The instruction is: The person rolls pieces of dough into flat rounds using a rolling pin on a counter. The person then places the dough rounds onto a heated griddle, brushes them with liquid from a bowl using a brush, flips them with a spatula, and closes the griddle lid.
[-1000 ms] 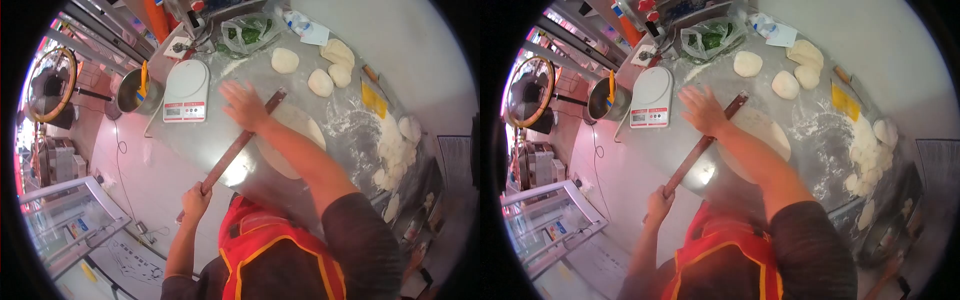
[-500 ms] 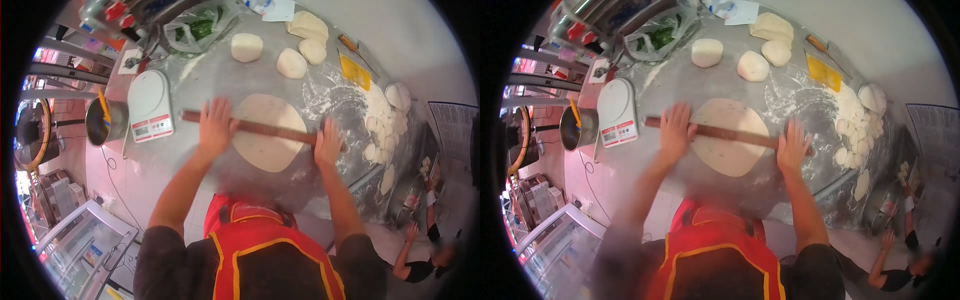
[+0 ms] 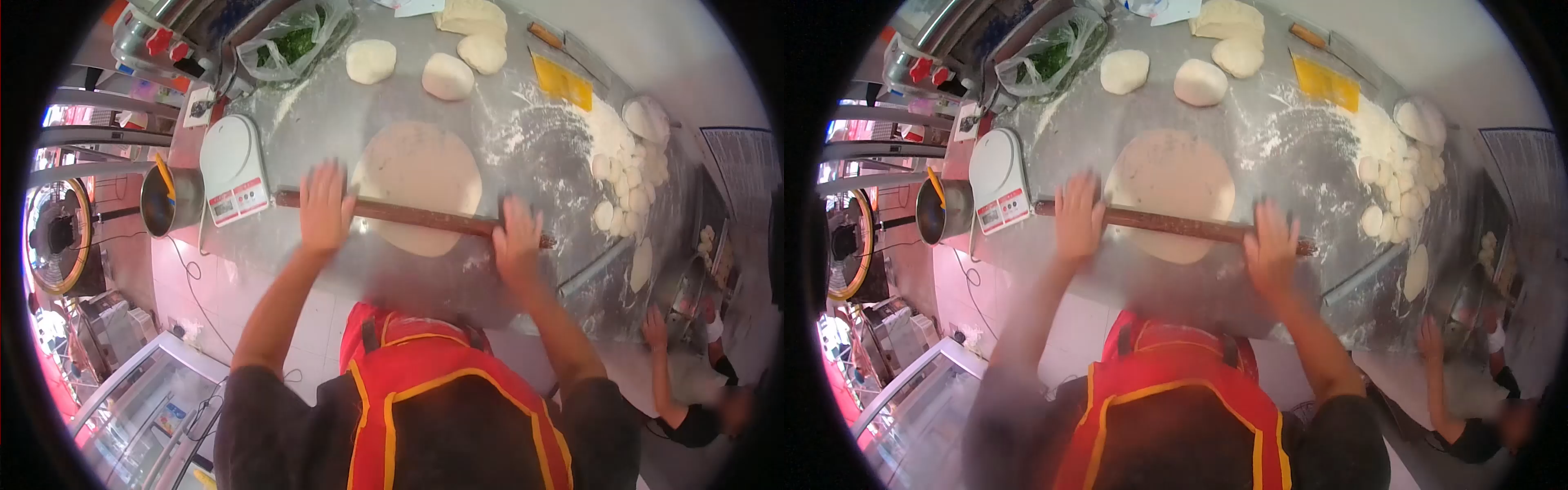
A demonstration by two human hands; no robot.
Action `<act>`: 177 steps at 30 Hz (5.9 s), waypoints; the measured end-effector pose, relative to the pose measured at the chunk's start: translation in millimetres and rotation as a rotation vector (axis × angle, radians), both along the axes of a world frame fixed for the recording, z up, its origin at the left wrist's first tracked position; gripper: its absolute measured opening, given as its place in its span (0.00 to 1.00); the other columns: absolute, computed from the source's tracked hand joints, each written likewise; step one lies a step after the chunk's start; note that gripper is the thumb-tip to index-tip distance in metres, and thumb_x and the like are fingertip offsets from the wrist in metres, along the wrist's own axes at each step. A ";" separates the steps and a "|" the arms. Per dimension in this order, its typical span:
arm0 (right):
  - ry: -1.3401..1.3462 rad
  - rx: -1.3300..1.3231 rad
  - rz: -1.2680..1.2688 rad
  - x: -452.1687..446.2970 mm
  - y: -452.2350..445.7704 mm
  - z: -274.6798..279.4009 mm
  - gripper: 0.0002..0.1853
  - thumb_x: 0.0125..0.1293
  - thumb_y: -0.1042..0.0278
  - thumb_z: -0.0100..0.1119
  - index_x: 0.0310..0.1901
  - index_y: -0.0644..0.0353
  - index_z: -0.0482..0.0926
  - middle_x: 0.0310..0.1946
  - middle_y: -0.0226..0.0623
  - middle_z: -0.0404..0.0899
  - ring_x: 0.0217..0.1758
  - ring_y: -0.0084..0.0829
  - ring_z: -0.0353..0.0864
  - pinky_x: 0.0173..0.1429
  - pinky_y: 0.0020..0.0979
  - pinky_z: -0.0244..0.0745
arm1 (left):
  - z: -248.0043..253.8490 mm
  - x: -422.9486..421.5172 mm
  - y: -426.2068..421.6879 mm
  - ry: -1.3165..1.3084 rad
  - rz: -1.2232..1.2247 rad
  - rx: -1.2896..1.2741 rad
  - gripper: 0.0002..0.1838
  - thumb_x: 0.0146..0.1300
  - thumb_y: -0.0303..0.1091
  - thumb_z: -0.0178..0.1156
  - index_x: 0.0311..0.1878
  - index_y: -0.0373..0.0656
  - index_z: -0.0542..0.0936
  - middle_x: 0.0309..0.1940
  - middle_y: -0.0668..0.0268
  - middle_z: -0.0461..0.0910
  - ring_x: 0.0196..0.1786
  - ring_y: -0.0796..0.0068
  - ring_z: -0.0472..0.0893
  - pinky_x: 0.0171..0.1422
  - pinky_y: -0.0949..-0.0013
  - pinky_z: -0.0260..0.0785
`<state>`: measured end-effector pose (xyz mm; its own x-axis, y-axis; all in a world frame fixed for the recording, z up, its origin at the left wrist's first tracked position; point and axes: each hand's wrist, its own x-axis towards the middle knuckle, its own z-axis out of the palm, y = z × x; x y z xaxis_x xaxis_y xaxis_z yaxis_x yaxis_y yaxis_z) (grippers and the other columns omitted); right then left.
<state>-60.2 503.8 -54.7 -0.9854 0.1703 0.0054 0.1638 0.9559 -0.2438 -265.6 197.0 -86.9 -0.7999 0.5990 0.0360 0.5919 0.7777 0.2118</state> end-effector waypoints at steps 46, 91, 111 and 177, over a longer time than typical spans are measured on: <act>0.081 -0.177 0.436 -23.0 27.6 -19.4 0.30 0.68 0.62 0.55 0.70 0.58 0.62 0.71 0.44 0.60 0.76 0.43 0.55 0.76 0.53 0.48 | 24.8 271.6 0.2 -0.874 0.558 0.268 0.21 0.58 0.49 0.66 0.46 0.41 0.79 0.33 0.50 0.82 0.38 0.48 0.82 0.43 0.55 0.73; 0.359 -0.538 -0.215 -236.7 141.8 -50.2 0.34 0.53 0.57 0.72 0.58 0.65 0.70 0.53 0.54 0.75 0.57 0.53 0.73 0.62 0.47 0.67 | 179.3 -142.5 187.8 0.455 0.195 0.047 0.08 0.52 0.31 0.55 0.36 0.40 0.75 0.32 0.54 0.74 0.38 0.50 0.77 0.40 0.53 0.71; 0.227 -0.689 -0.541 -153.1 169.1 -21.7 0.23 0.64 0.59 0.63 0.58 0.63 0.74 0.50 0.47 0.80 0.50 0.39 0.81 0.56 0.36 0.75 | 48.8 -263.5 345.2 0.193 -0.051 -0.172 0.23 0.66 0.39 0.53 0.61 0.37 0.70 0.65 0.47 0.67 0.70 0.47 0.63 0.69 0.53 0.59; 0.346 -0.177 0.812 -46.3 11.6 -120.2 0.27 0.72 0.50 0.45 0.65 0.59 0.68 0.67 0.55 0.63 0.70 0.54 0.62 0.72 0.54 0.57 | 26.5 99.2 -69.6 -0.400 0.781 0.296 0.14 0.62 0.33 0.54 0.49 0.40 0.70 0.44 0.51 0.76 0.49 0.48 0.78 0.48 0.47 0.72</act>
